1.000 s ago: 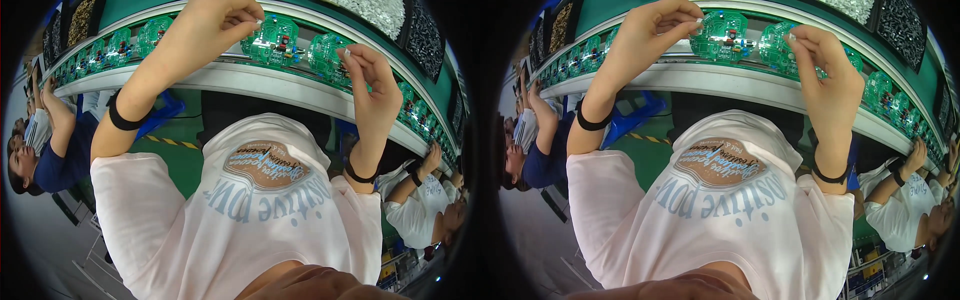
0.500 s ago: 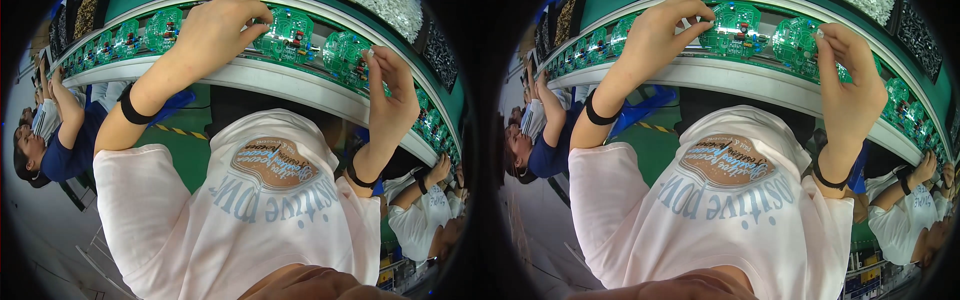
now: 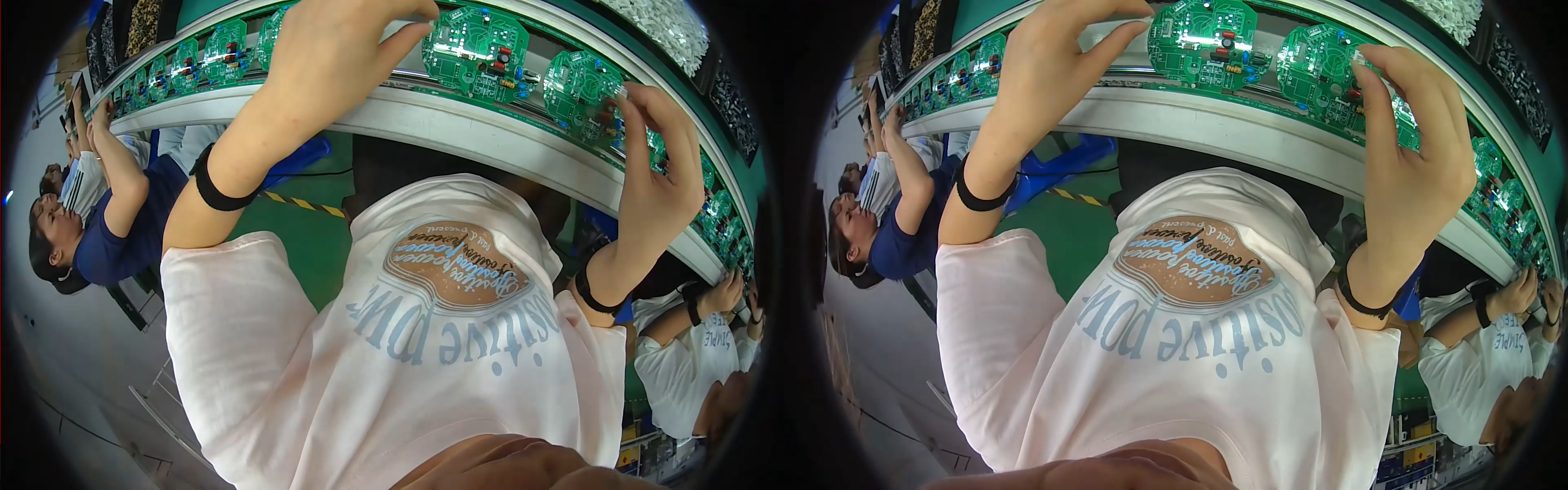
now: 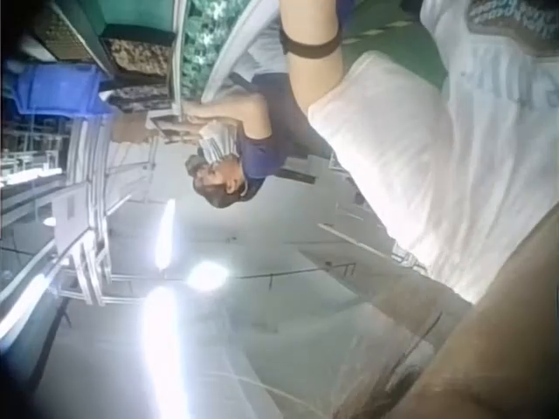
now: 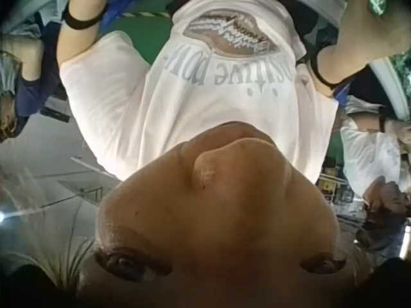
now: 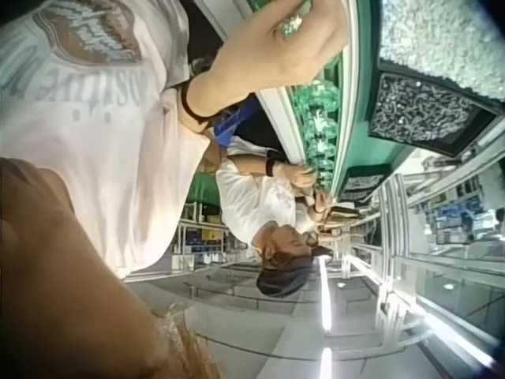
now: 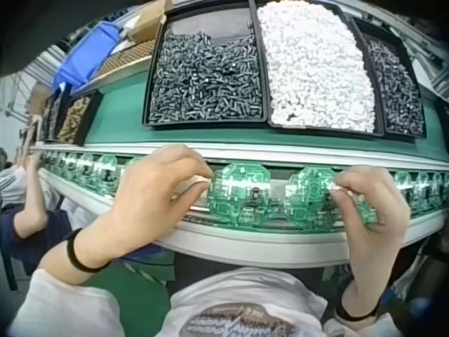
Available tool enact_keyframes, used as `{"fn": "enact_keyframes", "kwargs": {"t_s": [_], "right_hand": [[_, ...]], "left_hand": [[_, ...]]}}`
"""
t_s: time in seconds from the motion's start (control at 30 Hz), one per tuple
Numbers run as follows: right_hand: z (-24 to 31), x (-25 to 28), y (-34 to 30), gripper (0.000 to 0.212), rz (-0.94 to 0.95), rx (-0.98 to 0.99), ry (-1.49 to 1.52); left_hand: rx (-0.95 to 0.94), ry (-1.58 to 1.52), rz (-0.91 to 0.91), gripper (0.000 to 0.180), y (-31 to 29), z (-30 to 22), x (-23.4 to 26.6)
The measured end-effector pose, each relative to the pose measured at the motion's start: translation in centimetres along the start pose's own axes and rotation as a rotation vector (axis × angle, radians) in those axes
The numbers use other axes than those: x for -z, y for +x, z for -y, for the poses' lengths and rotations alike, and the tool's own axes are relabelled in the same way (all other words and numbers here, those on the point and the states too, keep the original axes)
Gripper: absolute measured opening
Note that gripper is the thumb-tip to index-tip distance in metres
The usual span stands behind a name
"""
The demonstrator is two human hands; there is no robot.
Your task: The person picks up components from trays by hand and inserts them into circuit boards on a conveyor belt, pressing them down to secure them.
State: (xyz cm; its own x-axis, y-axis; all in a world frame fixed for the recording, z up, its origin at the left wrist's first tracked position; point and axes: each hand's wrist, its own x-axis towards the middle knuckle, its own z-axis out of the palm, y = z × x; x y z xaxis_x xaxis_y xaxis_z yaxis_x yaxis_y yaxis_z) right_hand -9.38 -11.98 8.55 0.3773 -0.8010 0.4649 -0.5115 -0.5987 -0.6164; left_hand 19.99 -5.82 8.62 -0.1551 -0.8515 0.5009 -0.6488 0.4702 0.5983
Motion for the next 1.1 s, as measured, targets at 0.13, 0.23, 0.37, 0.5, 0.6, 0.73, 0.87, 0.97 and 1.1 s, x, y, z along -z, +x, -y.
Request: {"fn": "enact_keyframes", "kwargs": {"t_s": [0.13, 0.23, 0.37, 0.5, 0.6, 0.73, 0.87, 0.97, 1.1], "right_hand": [[-0.1, -0.2, 0.1, 0.015, 0.02, 0.036, -0.022], [0.2, -0.3, 0.0, 0.015, 0.032, -0.019, -0.011], [0.3, -0.2, 0.0, 0.015, 0.023, -0.014, -0.02], [0.5, 0.0, 0.0, 0.016, 0.052, -0.032, -0.041], [0.6, -0.5, -0.1, 0.015, 0.073, -0.013, -0.057], [0.6, -1.0, 0.3, 0.015, 0.144, 0.072, -0.118], [1.2, -1.8, 0.5, 0.014, 0.217, 0.093, -0.215], [0.8, -2.0, 0.9, 0.015, 0.229, 0.123, -0.298], [0.4, -2.1, 1.6, 0.015, 0.231, 0.209, -0.35]], "left_hand": [[-0.083, 0.008, -0.015, 0.013, -0.3, 0.5, -0.8], [-0.077, 0.028, 0.001, 0.012, -0.3, 0.5, -1.0], [-0.067, 0.047, 0.007, 0.011, -0.3, 0.4, -1.1], [-0.072, 0.022, -0.013, 0.01, -0.3, 0.4, -1.3], [0.008, 0.11, 0.074, 0.01, 0.1, -0.8, -0.9], [0.175, 0.34, 0.284, 0.01, 0.8, -2.1, 0.1], [0.191, 0.348, 0.287, 0.01, 0.6, -2.2, 0.1], [0.181, 0.348, 0.283, 0.01, 0.6, -1.4, -0.8], [-0.213, -0.173, -0.207, 0.01, -0.3, 1.6, -3.0]]}}
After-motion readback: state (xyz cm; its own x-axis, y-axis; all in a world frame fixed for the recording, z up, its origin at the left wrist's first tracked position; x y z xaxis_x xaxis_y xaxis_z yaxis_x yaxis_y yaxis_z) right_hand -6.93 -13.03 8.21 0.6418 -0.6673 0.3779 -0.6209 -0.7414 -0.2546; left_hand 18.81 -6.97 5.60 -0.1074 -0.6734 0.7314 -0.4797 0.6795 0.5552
